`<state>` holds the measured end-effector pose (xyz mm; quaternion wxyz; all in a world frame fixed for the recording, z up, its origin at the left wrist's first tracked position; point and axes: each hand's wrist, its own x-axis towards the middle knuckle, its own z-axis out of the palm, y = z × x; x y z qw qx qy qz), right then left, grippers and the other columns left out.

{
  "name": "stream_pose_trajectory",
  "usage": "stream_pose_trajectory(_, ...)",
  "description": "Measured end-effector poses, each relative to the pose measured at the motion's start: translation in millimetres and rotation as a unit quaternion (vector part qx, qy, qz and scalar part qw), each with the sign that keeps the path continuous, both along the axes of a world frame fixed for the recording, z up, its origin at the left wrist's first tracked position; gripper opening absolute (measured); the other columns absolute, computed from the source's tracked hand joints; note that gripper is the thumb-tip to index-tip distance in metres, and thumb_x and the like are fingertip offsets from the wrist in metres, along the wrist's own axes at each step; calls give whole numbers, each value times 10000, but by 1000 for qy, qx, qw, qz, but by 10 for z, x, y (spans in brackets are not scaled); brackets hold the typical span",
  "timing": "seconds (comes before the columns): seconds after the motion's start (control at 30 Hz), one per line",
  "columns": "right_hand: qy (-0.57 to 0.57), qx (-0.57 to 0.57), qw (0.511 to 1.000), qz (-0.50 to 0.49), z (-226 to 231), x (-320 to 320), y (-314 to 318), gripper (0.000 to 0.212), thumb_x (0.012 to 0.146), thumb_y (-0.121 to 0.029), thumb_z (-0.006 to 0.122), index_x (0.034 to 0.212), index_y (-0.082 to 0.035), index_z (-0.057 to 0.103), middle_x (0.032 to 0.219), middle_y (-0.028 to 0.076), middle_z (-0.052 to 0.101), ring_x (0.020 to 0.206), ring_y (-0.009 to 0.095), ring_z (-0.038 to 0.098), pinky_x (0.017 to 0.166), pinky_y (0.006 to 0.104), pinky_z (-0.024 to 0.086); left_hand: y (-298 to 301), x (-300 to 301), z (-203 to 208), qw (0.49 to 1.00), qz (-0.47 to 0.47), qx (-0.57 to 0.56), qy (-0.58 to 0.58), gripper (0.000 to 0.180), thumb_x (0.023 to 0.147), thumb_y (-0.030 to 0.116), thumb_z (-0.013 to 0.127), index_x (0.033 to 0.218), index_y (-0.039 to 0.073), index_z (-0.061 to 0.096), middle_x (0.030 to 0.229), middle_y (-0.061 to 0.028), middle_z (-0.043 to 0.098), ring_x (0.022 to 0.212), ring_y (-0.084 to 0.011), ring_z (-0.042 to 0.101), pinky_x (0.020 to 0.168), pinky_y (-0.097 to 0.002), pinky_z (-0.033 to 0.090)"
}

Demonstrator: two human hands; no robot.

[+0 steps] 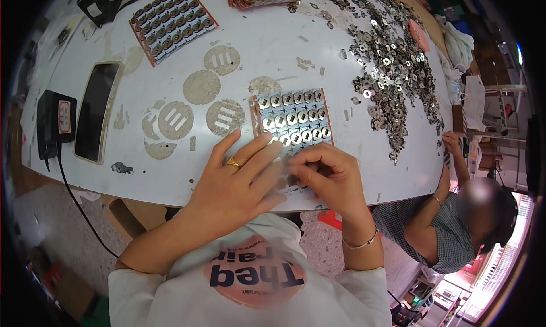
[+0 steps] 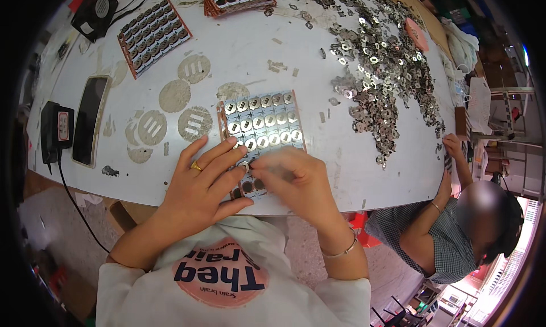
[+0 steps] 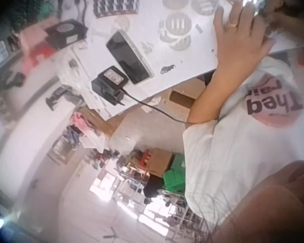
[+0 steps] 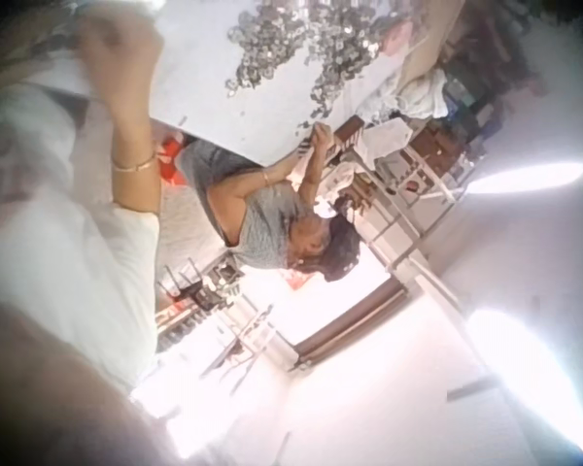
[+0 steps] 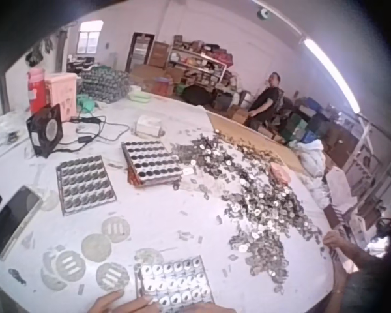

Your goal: The person picks up small metal components from a pile on the table and presses them one by one into the slots of a blister tray by hand.

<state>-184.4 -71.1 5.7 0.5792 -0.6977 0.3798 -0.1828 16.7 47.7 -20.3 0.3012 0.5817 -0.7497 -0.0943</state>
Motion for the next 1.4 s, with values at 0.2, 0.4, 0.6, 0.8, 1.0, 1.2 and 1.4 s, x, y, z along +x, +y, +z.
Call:
stream_pose_trajectory(0.2,63,-67,996,-13,67,94,21,104,912,14,807,1004,-14,768,910,12,720,728,31,636,630,200,484,11,5,5,1000,-4,8,-7,504,791,387,889,1133,81,681,1442,-92,610,1419,-288,552,1199,-577,348)
stream_pose_trajectory(0.4,92,-122,988,-15,23,95,74,157,895,-38,815,1039,-65,761,942,56,749,743,146,713,670,298,559,2,4,23,1000,-6,4,4,414,825,358,849,1067,58,700,1397,-125,608,1394,-288,543,1198,-558,347)
stream_pose_trajectory(0.6,85,-112,990,-23,36,83,70,163,889,-32,814,1036,-70,755,939,61,740,782,186,711,696,311,562,6,2,21,1000,-4,16,-6,499,799,393,881,1133,76,688,1442,-86,609,1423,-282,547,1200,-575,350)
stream_pose_trajectory(0.8,85,-207,974,-23,17,118,93,167,872,-25,845,1009,-49,752,892,38,693,717,121,641,637,267,511,2,-11,40,1000,-1,21,-6,480,805,390,878,1116,75,692,1441,-90,612,1422,-287,546,1202,-578,350)
stream_pose_trajectory(1.0,124,-179,976,-9,35,58,85,226,844,-70,861,1023,-70,723,909,86,669,746,240,660,658,351,534,-3,-28,61,1000,2,18,-3,459,822,377,868,1109,63,695,1427,-107,622,1415,-300,552,1205,-590,351)
stream_pose_trajectory(1.2,110,-197,973,37,78,76,55,201,872,-64,827,1036,-59,711,916,114,670,798,306,692,710,408,559,-20,-32,53,1000,0,18,-6,460,832,371,858,1122,46,708,1426,-114,625,1411,-305,555,1207,-591,352)
stream_pose_trajectory(1.4,134,-250,958,40,178,-50,-414,223,912,-55,774,1129,-64,726,1005,124,698,800,301,695,691,385,559,-27,-29,53,999,4,33,-29,500,847,370,832,1257,105,722,1420,-109,624,1417,-300,537,1210,-573,346)
